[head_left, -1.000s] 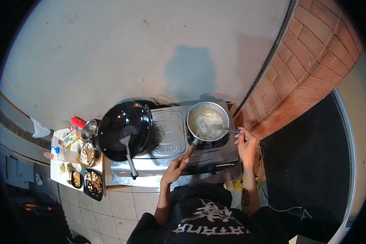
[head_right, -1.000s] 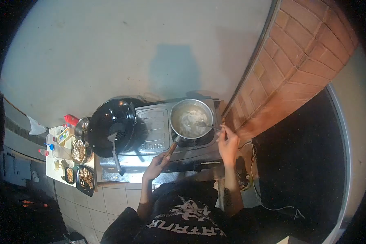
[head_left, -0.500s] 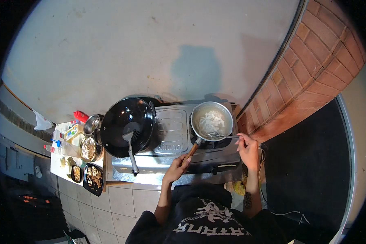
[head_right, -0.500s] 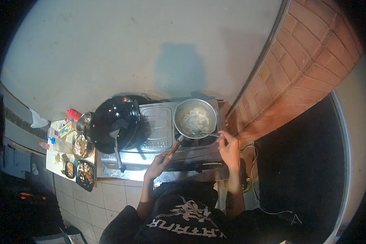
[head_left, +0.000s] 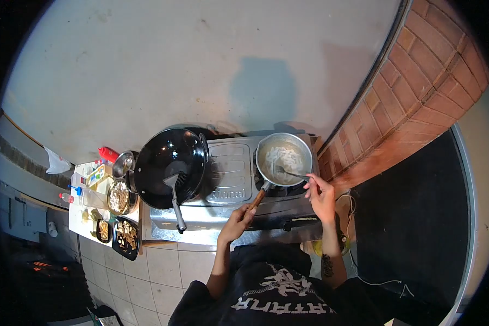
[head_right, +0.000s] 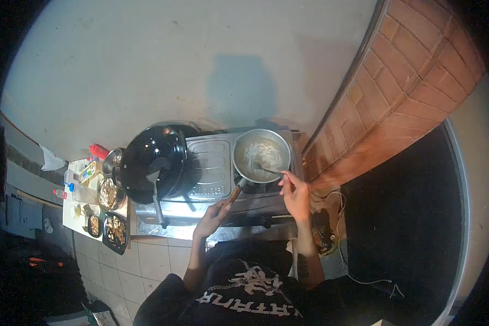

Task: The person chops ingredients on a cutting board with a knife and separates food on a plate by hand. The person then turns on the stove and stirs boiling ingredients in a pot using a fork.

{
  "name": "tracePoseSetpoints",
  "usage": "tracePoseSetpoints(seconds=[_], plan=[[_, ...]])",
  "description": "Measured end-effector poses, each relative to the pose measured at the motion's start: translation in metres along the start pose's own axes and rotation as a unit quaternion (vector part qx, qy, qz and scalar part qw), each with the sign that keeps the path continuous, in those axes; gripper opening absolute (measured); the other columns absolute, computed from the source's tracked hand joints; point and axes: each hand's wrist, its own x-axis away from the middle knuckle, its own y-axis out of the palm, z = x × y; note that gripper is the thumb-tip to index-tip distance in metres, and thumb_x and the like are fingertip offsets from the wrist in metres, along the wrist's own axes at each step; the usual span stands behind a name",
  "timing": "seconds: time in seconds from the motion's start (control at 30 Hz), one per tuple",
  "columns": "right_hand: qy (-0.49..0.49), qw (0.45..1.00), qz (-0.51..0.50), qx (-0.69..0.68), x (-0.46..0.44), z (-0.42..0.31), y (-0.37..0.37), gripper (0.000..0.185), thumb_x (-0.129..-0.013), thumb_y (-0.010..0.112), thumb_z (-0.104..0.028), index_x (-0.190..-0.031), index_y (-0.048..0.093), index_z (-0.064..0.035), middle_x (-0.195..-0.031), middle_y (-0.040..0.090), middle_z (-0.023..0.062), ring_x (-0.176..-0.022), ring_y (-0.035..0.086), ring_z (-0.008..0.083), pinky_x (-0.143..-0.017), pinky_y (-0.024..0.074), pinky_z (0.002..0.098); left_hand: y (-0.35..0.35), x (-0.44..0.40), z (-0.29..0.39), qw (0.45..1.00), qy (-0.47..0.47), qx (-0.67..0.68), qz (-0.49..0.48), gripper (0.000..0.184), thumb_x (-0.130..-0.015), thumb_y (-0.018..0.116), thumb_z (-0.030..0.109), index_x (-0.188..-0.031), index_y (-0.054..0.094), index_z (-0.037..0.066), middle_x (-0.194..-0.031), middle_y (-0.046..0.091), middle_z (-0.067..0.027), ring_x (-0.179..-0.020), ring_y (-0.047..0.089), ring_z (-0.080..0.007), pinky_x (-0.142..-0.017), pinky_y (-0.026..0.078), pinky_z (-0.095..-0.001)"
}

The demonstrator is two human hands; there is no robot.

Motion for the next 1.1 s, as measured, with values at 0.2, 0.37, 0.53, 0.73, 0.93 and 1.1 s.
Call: tracePoseSetpoints(seconds=[0.2, 0.37, 0.53, 0.73, 0.93, 1.1], plan=[[0.007, 0.99, 0.035, 0.136, -0.004, -0.019, -0.025, 0.018, -0.091, 0.054, -0.008, -0.101, 0.064, 0.0026, -0.061, 0.059, 0.0094, -0.053, 0.056, 0.012, -0.051, 0.0438, 0.0288, -0.003, -0.002, -0.003, 1.0, -0.004, 0.005, -0.009, 0.027, -0.097, 0.051, 0.027, -0.107, 0.054, 0.002, -0.065, 0.04, 0.0067, -0.055, 0.037, -0.0037, -0.049, 0.031, -0.0207], [-0.002, 0.983, 0.112, 0.147, -0.009, -0.023, -0.025, 0.019, -0.091, 0.052, -0.008, -0.102, 0.063, 0.0023, -0.064, 0.061, 0.0105, -0.052, 0.057, 0.014, -0.052, 0.0438, 0.0299, 0.0, 0.0, 0.003, 1.0, 0.001, 0.004, -0.003, 0.026, -0.097, 0.052, 0.027, -0.105, 0.054, 0.003, -0.065, 0.04, 0.0065, -0.055, 0.037, -0.0039, -0.049, 0.031, -0.0206], [-0.03, 0.99, 0.095, 0.103, -0.006, -0.012, -0.004, 0.021, -0.095, 0.05, -0.007, -0.108, 0.062, 0.0048, -0.072, 0.063, 0.005, -0.054, 0.052, 0.0066, -0.051, 0.0414, 0.0226, -0.003, 0.0, 0.0, 1.0, -0.001, 0.016, -0.008, 0.025, -0.097, 0.052, 0.027, -0.103, 0.054, 0.003, -0.065, 0.04, 0.0063, -0.055, 0.037, -0.0042, -0.049, 0.032, -0.021], [-0.049, 0.99, 0.011, 0.13, 0.0, -0.015, -0.01, 0.018, -0.092, 0.052, -0.007, -0.104, 0.064, 0.0014, -0.07, 0.063, 0.0089, -0.056, 0.056, 0.0113, -0.053, 0.0435, 0.027, -0.004, -0.001, 0.003, 1.0, -0.007, -0.021, -0.008, 0.027, -0.096, 0.052, 0.028, -0.104, 0.054, 0.003, -0.066, 0.04, 0.0065, -0.057, 0.037, -0.0045, -0.05, 0.032, -0.0211], [-0.016, 0.987, 0.013, 0.157, 0.004, -0.047, -0.036, 0.018, -0.09, 0.054, -0.005, -0.104, 0.064, 0.0007, -0.069, 0.062, 0.0098, -0.055, 0.055, 0.0122, -0.052, 0.0425, 0.0277, -0.007, -0.002, -0.001, 1.0, -0.016, -0.012, -0.022, 0.031, -0.096, 0.053, 0.03, -0.111, 0.054, 0.002, -0.066, 0.042, 0.0061, -0.056, 0.038, -0.0046, -0.05, 0.032, -0.021], [-0.041, 0.982, 0.026, 0.183, 0.006, -0.06, -0.051, 0.019, -0.09, 0.053, -0.004, -0.103, 0.065, 0.0007, -0.073, 0.064, 0.0088, -0.053, 0.052, 0.0107, -0.051, 0.0416, 0.0263, -0.009, -0.002, 0.001, 0.999, -0.015, -0.01, -0.036, 0.037, -0.095, 0.054, 0.031, -0.117, 0.052, 0.001, -0.067, 0.044, 0.0054, -0.057, 0.041, -0.0048, -0.052, 0.035, -0.0209]])
